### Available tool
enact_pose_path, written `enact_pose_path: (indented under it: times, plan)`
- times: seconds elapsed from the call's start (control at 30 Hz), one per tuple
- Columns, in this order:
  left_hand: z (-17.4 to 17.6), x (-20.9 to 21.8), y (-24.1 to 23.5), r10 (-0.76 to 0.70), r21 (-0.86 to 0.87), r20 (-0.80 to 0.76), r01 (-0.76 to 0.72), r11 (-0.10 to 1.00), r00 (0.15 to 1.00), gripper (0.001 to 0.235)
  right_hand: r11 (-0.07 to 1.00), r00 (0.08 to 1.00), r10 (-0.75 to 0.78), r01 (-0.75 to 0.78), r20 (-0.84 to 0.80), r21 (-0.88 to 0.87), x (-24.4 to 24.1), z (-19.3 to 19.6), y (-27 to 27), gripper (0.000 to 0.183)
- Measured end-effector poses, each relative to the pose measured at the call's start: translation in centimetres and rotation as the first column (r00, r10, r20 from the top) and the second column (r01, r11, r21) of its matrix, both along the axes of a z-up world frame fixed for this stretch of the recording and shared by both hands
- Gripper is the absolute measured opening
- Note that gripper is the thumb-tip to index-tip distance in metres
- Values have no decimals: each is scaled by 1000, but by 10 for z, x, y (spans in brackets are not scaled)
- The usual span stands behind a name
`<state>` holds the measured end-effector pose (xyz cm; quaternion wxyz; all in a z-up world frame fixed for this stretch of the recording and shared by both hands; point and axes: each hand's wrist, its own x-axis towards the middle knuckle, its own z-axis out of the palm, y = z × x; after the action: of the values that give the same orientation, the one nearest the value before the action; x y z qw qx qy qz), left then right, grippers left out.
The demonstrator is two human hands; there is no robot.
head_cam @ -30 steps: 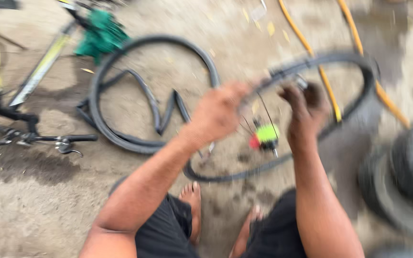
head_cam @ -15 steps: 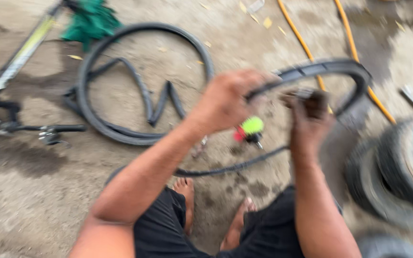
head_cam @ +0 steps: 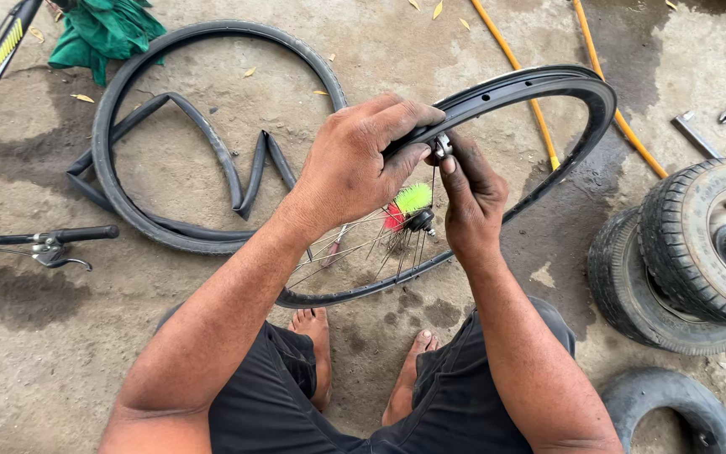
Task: The person sits on the ground and uses a metal ring tool to press a rubber strip into the channel of a bicycle wheel rim. They rotate the rim and continue pressing the strip along its length.
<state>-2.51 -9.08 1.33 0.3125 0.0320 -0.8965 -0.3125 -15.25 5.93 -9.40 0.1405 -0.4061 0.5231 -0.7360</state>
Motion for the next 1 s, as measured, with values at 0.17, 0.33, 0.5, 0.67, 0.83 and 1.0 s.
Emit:
enact_pose_path:
  times: [0.17,0.33,0.5,0.67,0.83,1.0]
  plan:
    - [-7,-2,-2,-23,3,-78,23,1000,997,29,990,959,116,-91,260,-106,-4,-3,-4,36]
    - [0,-8,2,1,-16,-42,-2,1000,999,30,995,959,81,-64,273,-71,-6,-2,-6,35]
    - [-6,-10,9,4,65,-32,-2,998,999,30,934,823,306,-162,480,-317,-21,-11,-1,31]
    - [0,-7,11,-12,76,17,10,997,1000,32,952,815,288,-185,503,-245,-26,-9,9,33]
    - [5,-12,12,-44,95,141,31,995,989,35,941,762,320,-186,563,-282,-31,-9,4,23]
    - [-3,-8,11,-150,230,83,128,965,985,34,966,785,249,-155,567,-209,-23,-1,2,28]
